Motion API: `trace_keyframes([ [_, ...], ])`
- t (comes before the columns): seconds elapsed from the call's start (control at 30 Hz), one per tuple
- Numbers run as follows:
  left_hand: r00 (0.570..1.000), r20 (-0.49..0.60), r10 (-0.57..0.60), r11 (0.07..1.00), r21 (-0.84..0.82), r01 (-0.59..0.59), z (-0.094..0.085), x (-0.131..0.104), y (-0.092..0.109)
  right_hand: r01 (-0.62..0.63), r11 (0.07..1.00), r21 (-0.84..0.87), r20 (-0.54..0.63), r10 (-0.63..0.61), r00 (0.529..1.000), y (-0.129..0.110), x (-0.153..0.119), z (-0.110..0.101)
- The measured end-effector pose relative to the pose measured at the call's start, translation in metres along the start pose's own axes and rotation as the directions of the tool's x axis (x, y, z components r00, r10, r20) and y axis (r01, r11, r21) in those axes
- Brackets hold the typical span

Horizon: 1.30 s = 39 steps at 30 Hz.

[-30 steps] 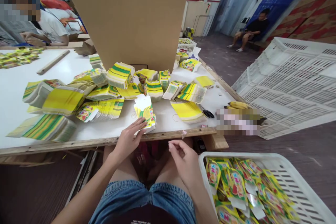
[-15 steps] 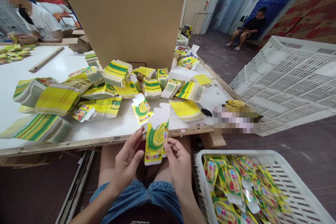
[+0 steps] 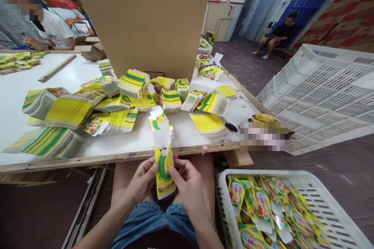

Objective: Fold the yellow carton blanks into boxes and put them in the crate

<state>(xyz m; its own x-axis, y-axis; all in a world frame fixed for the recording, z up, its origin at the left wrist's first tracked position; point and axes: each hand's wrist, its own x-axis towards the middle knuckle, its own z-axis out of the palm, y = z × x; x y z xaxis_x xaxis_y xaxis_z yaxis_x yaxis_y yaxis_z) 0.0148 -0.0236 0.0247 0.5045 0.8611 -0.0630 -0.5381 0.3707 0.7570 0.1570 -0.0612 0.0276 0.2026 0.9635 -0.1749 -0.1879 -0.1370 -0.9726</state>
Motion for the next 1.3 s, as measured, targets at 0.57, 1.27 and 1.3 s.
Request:
trace_keyframes([
  [0.57, 0.991, -0.063, 0.117, 0.919, 0.386, -0.084, -0.004, -0.006, 0.004, 0.166, 0.974, -0.157, 0.083, -0.154, 0.985, 0.005, 0.004, 0.000],
  [1.27, 0.992, 0.109, -0.070, 0.957, 0.288, 0.036, -0.010, -0.016, 0.017, 0.193, 0.965, -0.176, 0.303, -0.133, 0.944, -0.011, 0.006, -0.020],
  [1.3, 0.988, 0.126, -0.085, 0.960, 0.275, 0.047, -0.010, -0.016, 0.017, 0.177, 0.964, -0.197, 0.311, -0.110, 0.944, -0.014, 0.007, -0.021],
])
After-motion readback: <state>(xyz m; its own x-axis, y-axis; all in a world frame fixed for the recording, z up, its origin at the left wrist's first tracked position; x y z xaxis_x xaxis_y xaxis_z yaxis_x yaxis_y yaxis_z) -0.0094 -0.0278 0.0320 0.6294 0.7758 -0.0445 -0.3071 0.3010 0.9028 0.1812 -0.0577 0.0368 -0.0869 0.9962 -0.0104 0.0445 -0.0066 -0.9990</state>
